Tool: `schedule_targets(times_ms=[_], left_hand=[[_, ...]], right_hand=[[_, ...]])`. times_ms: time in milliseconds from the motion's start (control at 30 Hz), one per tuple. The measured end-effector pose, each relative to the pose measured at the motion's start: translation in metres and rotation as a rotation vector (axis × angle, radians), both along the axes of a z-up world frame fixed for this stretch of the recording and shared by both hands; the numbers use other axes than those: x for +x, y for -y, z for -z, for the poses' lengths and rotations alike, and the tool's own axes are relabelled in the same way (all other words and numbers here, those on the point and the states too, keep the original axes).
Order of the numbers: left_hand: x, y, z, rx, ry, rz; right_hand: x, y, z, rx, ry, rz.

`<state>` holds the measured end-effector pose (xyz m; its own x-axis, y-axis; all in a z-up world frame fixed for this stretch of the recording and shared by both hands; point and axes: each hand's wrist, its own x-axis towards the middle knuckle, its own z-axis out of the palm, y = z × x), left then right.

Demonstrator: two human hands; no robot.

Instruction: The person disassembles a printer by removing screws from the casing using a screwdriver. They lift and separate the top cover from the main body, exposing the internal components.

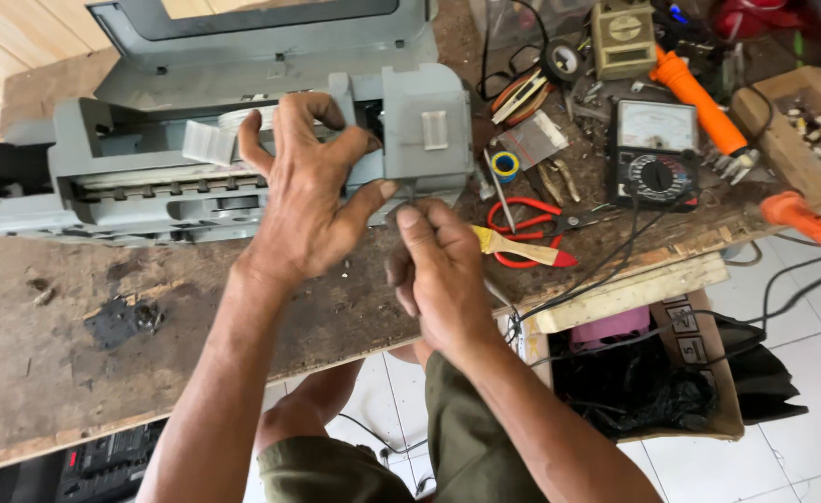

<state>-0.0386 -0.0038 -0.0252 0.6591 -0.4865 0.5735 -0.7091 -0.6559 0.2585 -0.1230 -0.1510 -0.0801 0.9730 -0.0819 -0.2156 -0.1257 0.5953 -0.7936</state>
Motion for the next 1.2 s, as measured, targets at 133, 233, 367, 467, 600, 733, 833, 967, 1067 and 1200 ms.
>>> schedule_targets(times_ms=[133,233,367,467,600,733,833,967,1067,1200], left_hand=[[0.017,-0.008,0.011,0.015,-0.016,0.008],[0.012,-0.019,-0.005,0.008,-0.128,0.076],[0.013,-0.024,-0.015,0.016,-0.167,0.113],[0.007,-0.031,-0.008,0.012,-0.163,0.139],[-0.009,-0.041,-0.012,0.016,-0.222,0.175],[0.011,-0.053,0.002,-0.012,-0.170,0.145],[0.004,-0.044,-0.021,0.024,-0.243,0.079],[0.014,-0.046,-0.019,0.014,-0.217,0.139],[0.015,-0.052,-0.026,-0.019,-0.253,0.209],[0.015,-0.058,-0.033,0.106,-0.338,0.066]], right_hand=[[-0.011,0.001,-0.008,0.355,0.058,-0.106],[-0.013,-0.014,-0.002,0.105,0.050,-0.031],[-0.025,-0.019,-0.003,0.012,0.109,-0.036],[-0.038,-0.011,-0.008,0.146,-0.013,-0.060],[-0.049,0.007,0.000,-0.415,0.124,-0.180],[-0.075,0.005,0.022,-0.487,0.317,-0.320],[-0.092,0.017,0.045,-0.633,0.129,-0.337],[-0.069,0.064,0.063,-0.616,0.120,-0.215],[-0.045,0.091,0.070,-0.809,0.175,0.016],[-0.021,0.098,0.055,-0.878,0.350,0.063]])
